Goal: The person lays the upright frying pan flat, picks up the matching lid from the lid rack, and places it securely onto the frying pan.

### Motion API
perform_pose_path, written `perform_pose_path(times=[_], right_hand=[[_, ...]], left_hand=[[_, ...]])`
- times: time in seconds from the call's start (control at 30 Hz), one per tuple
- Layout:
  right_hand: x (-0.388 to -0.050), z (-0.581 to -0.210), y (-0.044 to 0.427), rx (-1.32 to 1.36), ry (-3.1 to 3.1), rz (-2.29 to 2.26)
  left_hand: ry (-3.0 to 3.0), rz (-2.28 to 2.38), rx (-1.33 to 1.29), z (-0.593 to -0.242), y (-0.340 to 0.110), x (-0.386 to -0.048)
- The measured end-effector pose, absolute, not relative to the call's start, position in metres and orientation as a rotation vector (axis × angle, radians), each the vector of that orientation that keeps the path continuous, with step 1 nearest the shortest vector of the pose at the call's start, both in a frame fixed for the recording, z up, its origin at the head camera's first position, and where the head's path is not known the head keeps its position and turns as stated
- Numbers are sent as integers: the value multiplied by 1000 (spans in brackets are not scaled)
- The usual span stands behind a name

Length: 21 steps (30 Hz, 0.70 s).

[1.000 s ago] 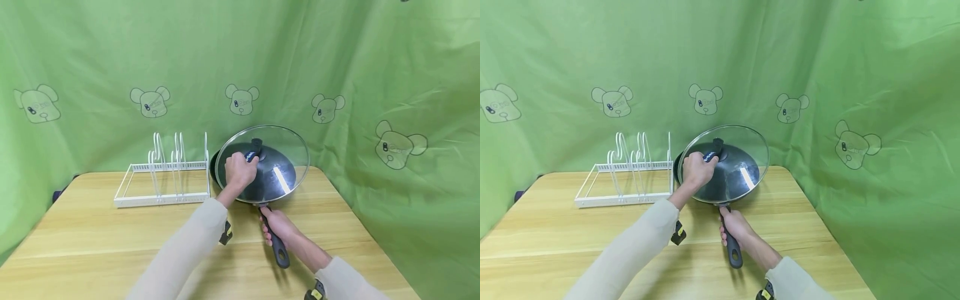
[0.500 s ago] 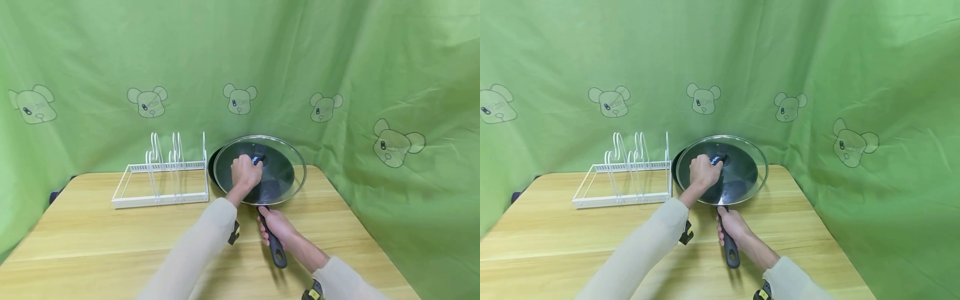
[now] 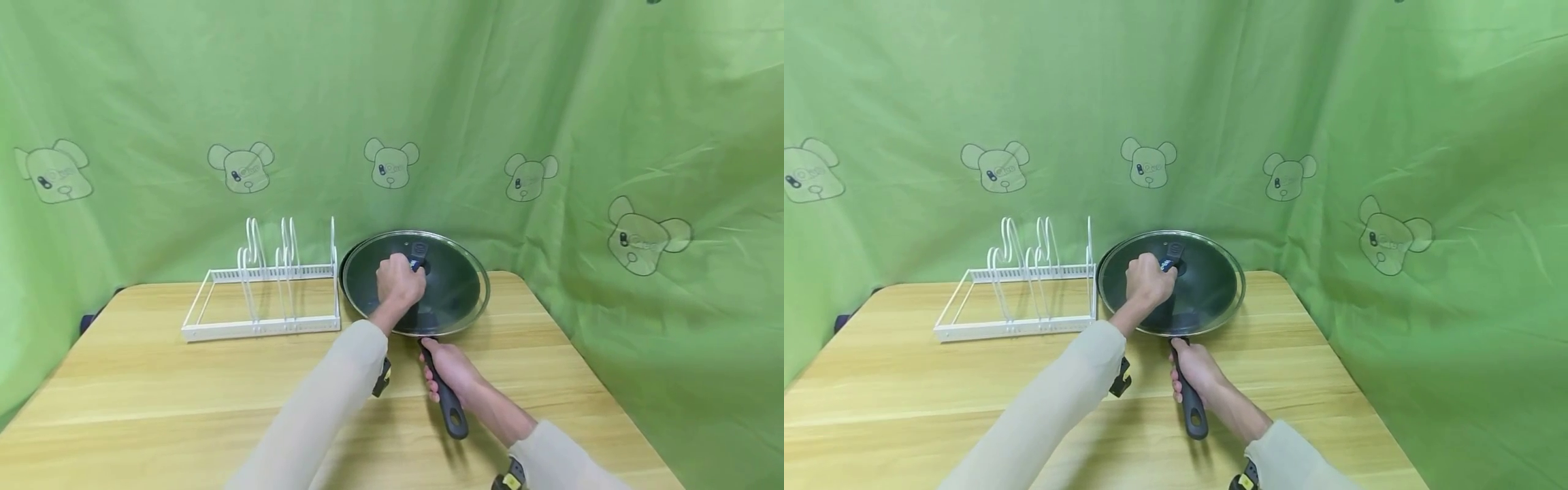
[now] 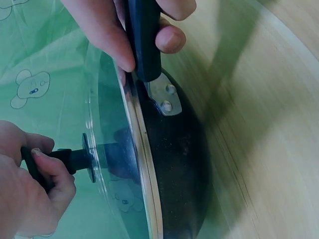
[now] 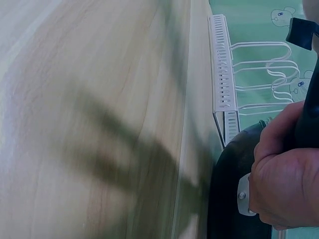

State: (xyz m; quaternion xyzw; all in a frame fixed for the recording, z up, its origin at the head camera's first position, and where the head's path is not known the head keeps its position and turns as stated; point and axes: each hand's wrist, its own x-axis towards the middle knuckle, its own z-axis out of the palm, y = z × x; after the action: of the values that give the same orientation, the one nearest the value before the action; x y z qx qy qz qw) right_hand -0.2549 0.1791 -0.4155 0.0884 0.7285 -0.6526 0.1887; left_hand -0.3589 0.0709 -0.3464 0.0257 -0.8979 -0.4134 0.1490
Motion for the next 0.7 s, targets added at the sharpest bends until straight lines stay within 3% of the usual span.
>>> perform_pose_path(times=[0.7], right_hand=[[-256, -413, 179, 255, 2069, -1819]], left_hand=[[-2829, -957, -72, -332, 54, -354]])
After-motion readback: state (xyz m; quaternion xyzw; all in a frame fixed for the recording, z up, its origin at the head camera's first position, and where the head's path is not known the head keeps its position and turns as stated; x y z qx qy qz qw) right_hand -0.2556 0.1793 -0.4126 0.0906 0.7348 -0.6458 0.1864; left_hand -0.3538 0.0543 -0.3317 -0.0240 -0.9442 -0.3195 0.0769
